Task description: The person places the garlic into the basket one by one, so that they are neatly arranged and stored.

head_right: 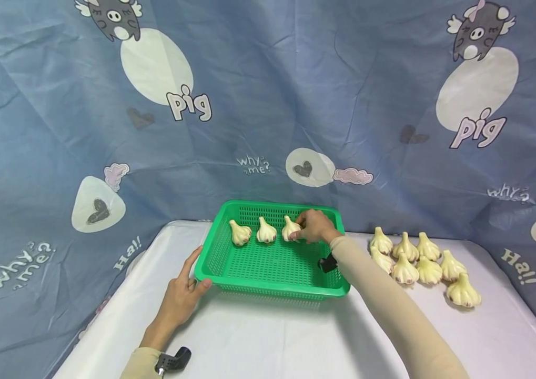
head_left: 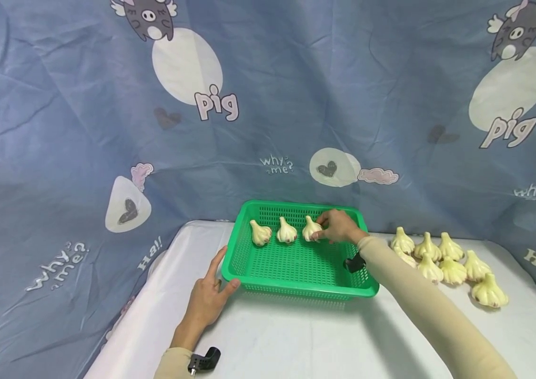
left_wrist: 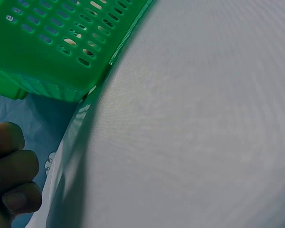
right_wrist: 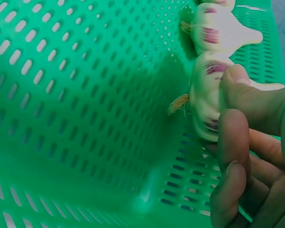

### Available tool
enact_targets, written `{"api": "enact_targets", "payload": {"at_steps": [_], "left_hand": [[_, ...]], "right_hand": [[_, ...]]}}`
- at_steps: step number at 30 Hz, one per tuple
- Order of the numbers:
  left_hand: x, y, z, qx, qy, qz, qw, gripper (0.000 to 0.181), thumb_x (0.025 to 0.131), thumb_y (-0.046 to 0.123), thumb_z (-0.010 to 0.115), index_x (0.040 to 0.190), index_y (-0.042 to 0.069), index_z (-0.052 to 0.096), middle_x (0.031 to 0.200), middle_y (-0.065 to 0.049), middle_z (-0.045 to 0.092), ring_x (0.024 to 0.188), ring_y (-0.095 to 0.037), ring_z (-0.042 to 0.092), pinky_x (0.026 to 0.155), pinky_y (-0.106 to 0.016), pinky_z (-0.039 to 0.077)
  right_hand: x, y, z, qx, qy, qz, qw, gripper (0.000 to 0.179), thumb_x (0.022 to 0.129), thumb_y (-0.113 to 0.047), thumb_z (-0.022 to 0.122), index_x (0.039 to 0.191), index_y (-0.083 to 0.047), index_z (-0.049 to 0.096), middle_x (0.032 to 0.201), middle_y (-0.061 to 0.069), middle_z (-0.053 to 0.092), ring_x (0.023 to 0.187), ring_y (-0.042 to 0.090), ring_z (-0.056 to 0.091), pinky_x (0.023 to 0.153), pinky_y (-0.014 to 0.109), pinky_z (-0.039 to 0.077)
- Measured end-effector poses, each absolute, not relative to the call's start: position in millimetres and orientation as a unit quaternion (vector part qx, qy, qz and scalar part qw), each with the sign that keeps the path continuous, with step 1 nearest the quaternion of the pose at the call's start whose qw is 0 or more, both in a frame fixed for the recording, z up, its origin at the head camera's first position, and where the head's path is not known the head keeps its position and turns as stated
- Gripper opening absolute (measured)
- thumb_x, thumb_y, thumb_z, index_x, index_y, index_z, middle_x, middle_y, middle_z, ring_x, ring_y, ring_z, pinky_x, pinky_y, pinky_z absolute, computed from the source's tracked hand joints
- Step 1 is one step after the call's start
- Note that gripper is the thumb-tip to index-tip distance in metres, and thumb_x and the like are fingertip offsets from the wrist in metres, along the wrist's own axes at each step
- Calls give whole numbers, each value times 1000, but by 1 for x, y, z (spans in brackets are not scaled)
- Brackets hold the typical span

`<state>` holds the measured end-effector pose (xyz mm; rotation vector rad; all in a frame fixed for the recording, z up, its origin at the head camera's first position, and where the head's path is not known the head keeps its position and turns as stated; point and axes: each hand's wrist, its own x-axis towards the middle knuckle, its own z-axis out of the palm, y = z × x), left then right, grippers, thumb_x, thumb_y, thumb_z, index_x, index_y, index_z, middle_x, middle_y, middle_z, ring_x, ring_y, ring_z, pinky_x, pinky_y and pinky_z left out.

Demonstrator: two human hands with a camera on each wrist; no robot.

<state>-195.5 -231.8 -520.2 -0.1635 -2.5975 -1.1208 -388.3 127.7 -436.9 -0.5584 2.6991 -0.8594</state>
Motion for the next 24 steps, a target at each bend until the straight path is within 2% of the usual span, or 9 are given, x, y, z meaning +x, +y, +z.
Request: {"api": "enact_targets", "payload": {"at_steps": [4,12,21,24], "left_hand": [[-195,-232,-520,-57,-904,-394,154,89,95,61,71,169,39,26,46,23,28,42,7,17,43,-19,18],[-194,-233,-520,-59,-902,-397,157,89,95,62,69,169,37,27,46,23,29,41,8,17,43,-18,18],[-195,-232,-522,-62,-902,-394,163,88,96,62,68,169,36,27,45,23,29,41,8,17,42,-19,19],[-195,-231,-522,-62,-902,-394,167,88,96,62,68,169,37,27,45,23,30,40,8,18,42,-19,19]], "right_hand": [[-388,125,-441,-187,931,-286,129,47,91,-29,87,126,-2,72,126,20,73,72,22,76,65,33,61],[-389,123,-446,-206,936,-260,120,47,90,-32,88,126,-4,74,123,17,75,62,13,72,66,32,60],[-393,124,-450,-222,947,-208,107,57,85,-43,90,127,-7,74,104,9,79,57,12,71,64,33,58],[-394,124,-451,-218,946,-212,114,59,85,-43,89,129,-7,73,104,10,80,59,14,72,62,33,58]]}}
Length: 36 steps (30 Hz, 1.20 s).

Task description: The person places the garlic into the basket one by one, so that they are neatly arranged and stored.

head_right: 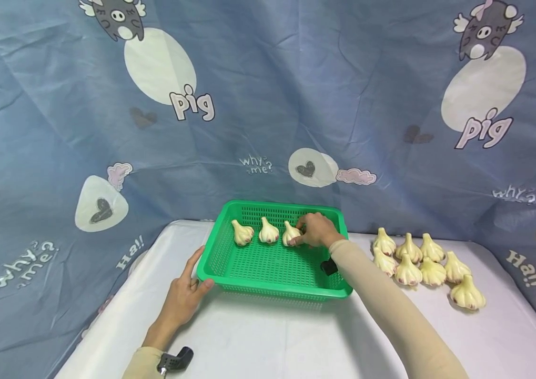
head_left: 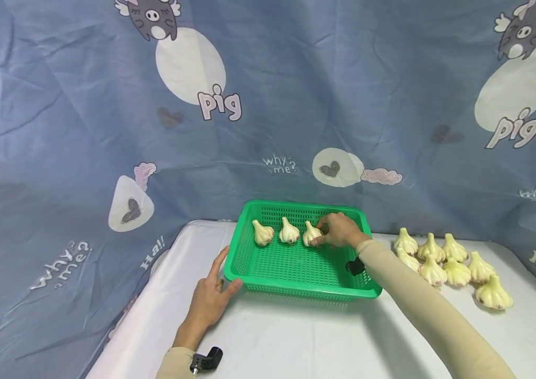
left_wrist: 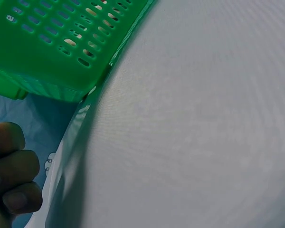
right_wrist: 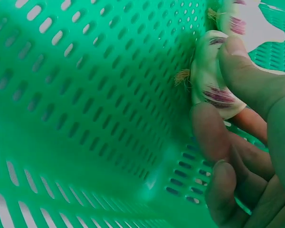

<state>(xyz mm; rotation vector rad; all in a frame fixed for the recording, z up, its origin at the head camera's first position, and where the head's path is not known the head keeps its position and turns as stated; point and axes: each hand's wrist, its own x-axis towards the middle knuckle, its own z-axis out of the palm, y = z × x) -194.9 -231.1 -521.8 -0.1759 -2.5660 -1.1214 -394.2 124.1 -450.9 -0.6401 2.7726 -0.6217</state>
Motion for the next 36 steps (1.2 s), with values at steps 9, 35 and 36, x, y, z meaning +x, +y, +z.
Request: {"api": "enact_targets", "payload": {"at_steps": [9,35,36], "left_hand": [[-194,-231,-520,-60,-901,-395,168,87,96,60,69,169,36,28,45,23,31,40,8,19,42,-19,19],[-194,-231,-521,-63,-901,-393,170,89,95,71,63,169,34,29,47,23,28,43,8,16,43,-19,18],[-195,-231,-522,-63,-901,-395,169,89,95,71,63,169,34,29,47,23,28,43,8,17,43,-19,17]], "right_hand": [[-395,125,-450,-221,944,-212,121,61,87,-45,88,132,-6,71,110,13,79,59,13,71,63,33,58],[-395,125,-448,-243,947,-173,117,64,91,-51,82,135,-5,70,115,14,78,61,17,74,71,38,61],[-395,125,-448,-243,947,-173,117,64,91,-51,82,135,-5,70,114,14,78,61,17,74,70,37,60]]}}
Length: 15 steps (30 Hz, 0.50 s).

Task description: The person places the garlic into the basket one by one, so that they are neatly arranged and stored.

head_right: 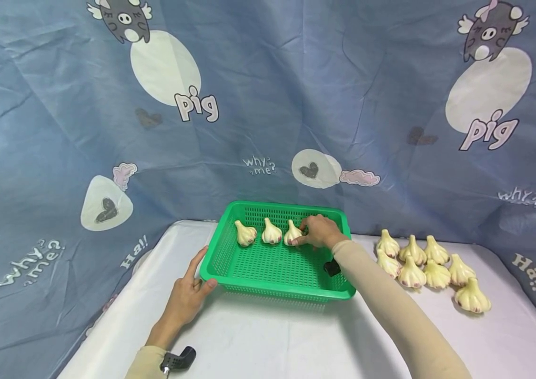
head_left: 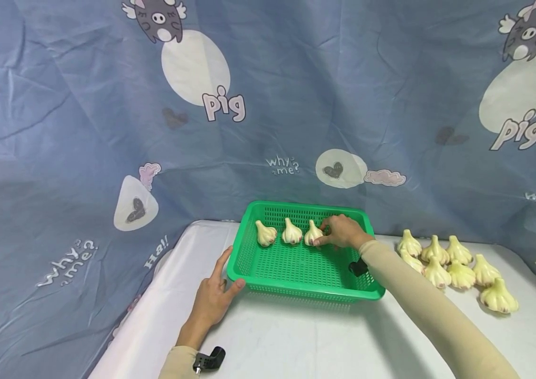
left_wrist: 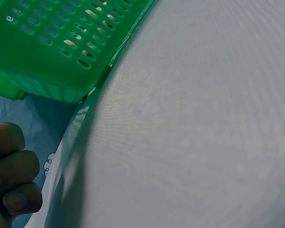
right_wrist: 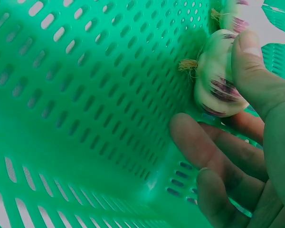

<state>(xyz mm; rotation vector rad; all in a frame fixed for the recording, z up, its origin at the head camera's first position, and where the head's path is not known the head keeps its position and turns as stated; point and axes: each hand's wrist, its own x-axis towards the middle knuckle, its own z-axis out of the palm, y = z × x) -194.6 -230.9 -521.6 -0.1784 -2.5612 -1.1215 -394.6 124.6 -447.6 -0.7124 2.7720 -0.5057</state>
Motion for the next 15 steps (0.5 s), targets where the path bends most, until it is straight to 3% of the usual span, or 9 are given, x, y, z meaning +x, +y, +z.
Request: {"api": "enact_targets", "payload": {"at_steps": [15], "left_hand": [[-195,-231,-521,-55,-904,-393,160,89,95,66,68,169,37,28,46,23,29,42,8,17,43,-19,18]], "right_hand": [[-394,124,-448,-246,949,-158,117,66,91,-54,81,136,-6,70,115,12,79,62,16,74,73,39,61]]}}
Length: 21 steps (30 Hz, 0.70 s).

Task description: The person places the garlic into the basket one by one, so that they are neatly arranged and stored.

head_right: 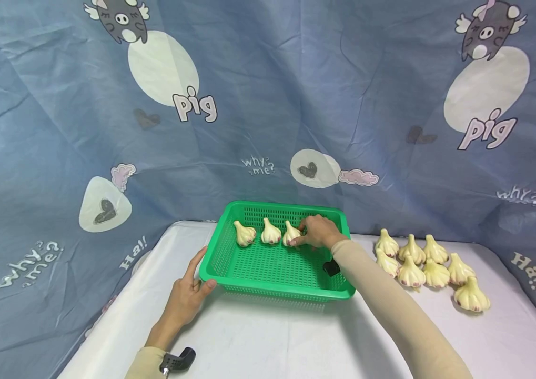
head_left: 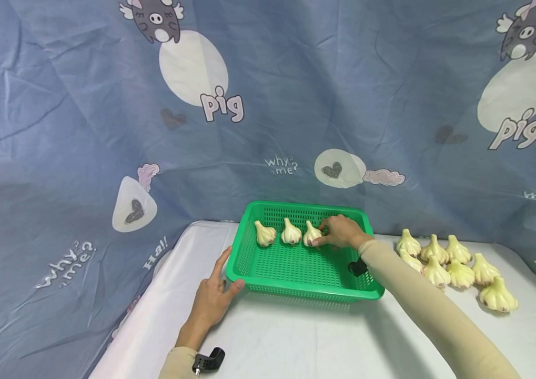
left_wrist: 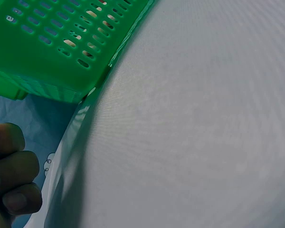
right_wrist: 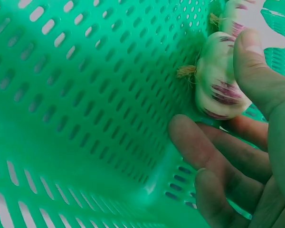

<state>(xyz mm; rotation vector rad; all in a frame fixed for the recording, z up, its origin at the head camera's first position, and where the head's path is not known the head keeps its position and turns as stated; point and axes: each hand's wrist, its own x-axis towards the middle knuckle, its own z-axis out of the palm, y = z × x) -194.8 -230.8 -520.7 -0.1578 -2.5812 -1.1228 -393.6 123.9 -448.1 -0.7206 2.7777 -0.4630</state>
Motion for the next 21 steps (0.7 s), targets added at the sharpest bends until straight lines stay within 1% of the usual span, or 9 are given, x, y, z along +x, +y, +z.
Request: {"api": "enact_targets", "payload": {"at_steps": [2,4,7,9,11,14,16,21], "left_hand": [[-194,-231,-520,-56,-903,-394,159,89,95,66,68,169,38,27,46,23,28,42,7,17,43,-19,18],[-194,-231,-520,-56,-903,-395,157,89,95,66,67,169,39,27,46,23,28,42,7,17,43,-19,18],[-194,-230,-520,-58,-903,-396,155,89,95,66,67,169,40,26,46,23,28,42,8,17,43,-19,18],[-194,-230,-520,-60,-903,-395,155,89,95,65,68,169,39,25,46,23,29,42,8,17,43,-19,18],[-194,-230,-520,-62,-903,-395,159,88,96,63,68,169,38,26,46,23,29,41,8,17,43,-19,18],[-194,-230,-520,-65,-903,-392,165,88,96,61,69,169,36,27,46,23,29,41,8,17,42,-18,18],[-195,-230,-520,-65,-903,-390,168,88,96,60,69,169,35,27,46,23,29,41,8,17,42,-18,18],[-195,-230,-522,-65,-904,-388,169,88,96,60,70,169,35,27,46,24,29,41,8,18,42,-18,18]], "right_hand": [[-393,124,-448,-245,950,-154,117,67,91,-56,80,137,-7,70,113,11,79,61,16,74,75,40,61],[-391,126,-446,-247,950,-152,116,68,91,-57,79,137,-7,70,114,12,79,61,16,74,76,41,61],[-389,130,-439,-248,948,-160,117,68,93,-55,78,138,-6,69,117,13,79,62,16,75,80,45,61],[-387,135,-433,-251,946,-168,117,67,95,-53,77,139,-4,68,114,14,79,63,18,76,84,47,61],[-386,141,-424,-253,944,-178,117,67,97,-52,75,140,-2,67,104,15,81,65,21,77,88,50,60],[-384,150,-409,-258,941,-190,111,70,99,-54,71,142,1,65,93,15,80,69,26,78,88,52,60],[-382,156,-399,-252,939,-206,108,70,99,-55,70,142,0,65,98,17,80,71,28,79,88,52,60],[-372,176,-381,-248,934,-238,100,67,102,-54,67,140,1,66,121,25,75,70,26,78,88,52,60]]}}
